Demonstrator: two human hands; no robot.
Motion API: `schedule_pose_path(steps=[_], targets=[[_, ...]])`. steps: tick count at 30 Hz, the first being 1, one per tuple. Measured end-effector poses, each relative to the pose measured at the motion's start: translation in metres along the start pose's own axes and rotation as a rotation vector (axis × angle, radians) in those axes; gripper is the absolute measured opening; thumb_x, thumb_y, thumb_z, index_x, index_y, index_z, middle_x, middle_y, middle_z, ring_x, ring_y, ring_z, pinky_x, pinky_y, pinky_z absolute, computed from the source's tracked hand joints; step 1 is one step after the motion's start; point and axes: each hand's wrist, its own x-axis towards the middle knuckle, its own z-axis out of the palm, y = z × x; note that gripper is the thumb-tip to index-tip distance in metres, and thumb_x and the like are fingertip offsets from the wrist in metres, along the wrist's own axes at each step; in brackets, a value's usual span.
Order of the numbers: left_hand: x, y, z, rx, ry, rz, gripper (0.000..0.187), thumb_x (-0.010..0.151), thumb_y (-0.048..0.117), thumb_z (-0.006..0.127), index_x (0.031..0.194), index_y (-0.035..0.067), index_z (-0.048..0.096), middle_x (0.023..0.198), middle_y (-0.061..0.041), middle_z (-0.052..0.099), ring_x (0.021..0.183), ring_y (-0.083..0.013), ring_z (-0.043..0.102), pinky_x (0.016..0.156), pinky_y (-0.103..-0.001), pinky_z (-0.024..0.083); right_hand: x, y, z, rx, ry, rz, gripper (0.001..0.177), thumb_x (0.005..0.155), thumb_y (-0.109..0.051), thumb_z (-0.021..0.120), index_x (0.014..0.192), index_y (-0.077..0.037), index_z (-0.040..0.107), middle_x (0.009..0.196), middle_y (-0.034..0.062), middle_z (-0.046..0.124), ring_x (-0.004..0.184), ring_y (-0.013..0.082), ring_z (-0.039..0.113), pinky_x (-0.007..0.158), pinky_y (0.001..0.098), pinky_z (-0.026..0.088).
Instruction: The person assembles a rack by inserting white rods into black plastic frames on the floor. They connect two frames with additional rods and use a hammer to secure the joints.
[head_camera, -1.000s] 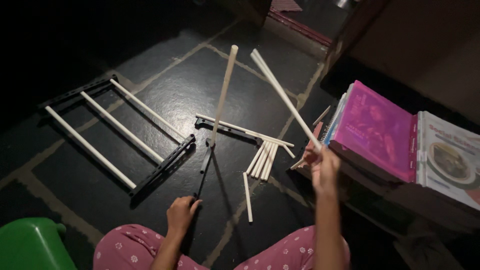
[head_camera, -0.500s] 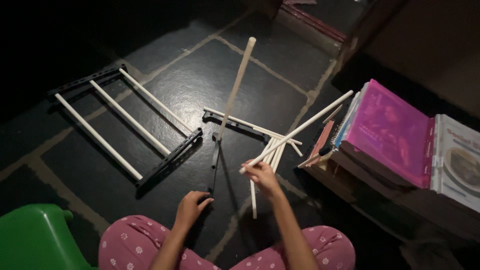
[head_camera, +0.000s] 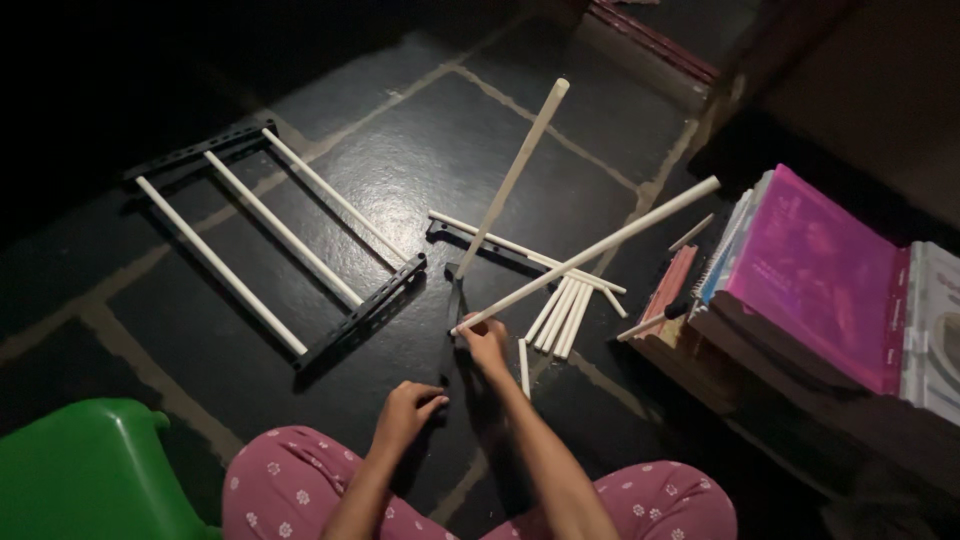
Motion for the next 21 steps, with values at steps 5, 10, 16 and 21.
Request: schedule_pose_path(steps=[5, 10, 16, 21], targets=[[0.001, 0.006, -0.004, 0.024, -0.023, -0.074, 0.026, 0.079, 0.030, 0.082, 0.097, 0.011, 0.082, 0.093, -0.011, 0.077, 0.088, -0.0293, 0.070, 0.080, -0.038, 0.055, 0.003, 0.010, 0.010, 0.068, 0.006, -0.013, 0.020, 0.080, -0.004, 0.082, 0.096, 0.002, 0.072, 0.087, 0.0129, 0.077, 0.082, 0.0190, 0.075, 0.075, 0.0307, 0.059], [0.002, 0.008, -0.004, 0.026, -0.016, -0.010, 0.026, 0.079, 0.028, 0.082, 0.097, 0.009, 0.082, 0.093, -0.010, 0.078, 0.087, -0.0291, 0.070, 0.080, -0.038, 0.055, 0.005, 0.008, 0.018, 0.147, 0.009, 0.122, 0.022, 0.081, -0.004, 0.081, 0.100, 0.000, 0.070, 0.091, 0.0108, 0.075, 0.083, 0.0159, 0.073, 0.076, 0.0309, 0.058], [0.001, 0.012, -0.006, -0.004, -0.018, -0.026, 0.025, 0.079, 0.026, 0.081, 0.096, 0.008, 0.082, 0.093, -0.010, 0.079, 0.087, -0.0286, 0.070, 0.081, -0.038, 0.055, 0.001, 0.007, 0.018, -0.008, -0.013, 0.056, 0.021, 0.084, -0.006, 0.079, 0.102, -0.003, 0.070, 0.092, 0.0100, 0.077, 0.085, 0.0177, 0.075, 0.077, 0.0319, 0.059], [0.001, 0.017, -0.007, 0.006, -0.006, -0.069, 0.024, 0.080, 0.025, 0.081, 0.096, 0.008, 0.082, 0.094, -0.011, 0.079, 0.089, -0.0286, 0.070, 0.083, -0.038, 0.055, -0.011, -0.029, 0.017, -0.226, 0.017, -0.157, 0.018, 0.079, -0.004, 0.080, 0.094, 0.000, 0.071, 0.084, 0.0154, 0.075, 0.077, 0.0263, 0.076, 0.070, 0.0356, 0.059]])
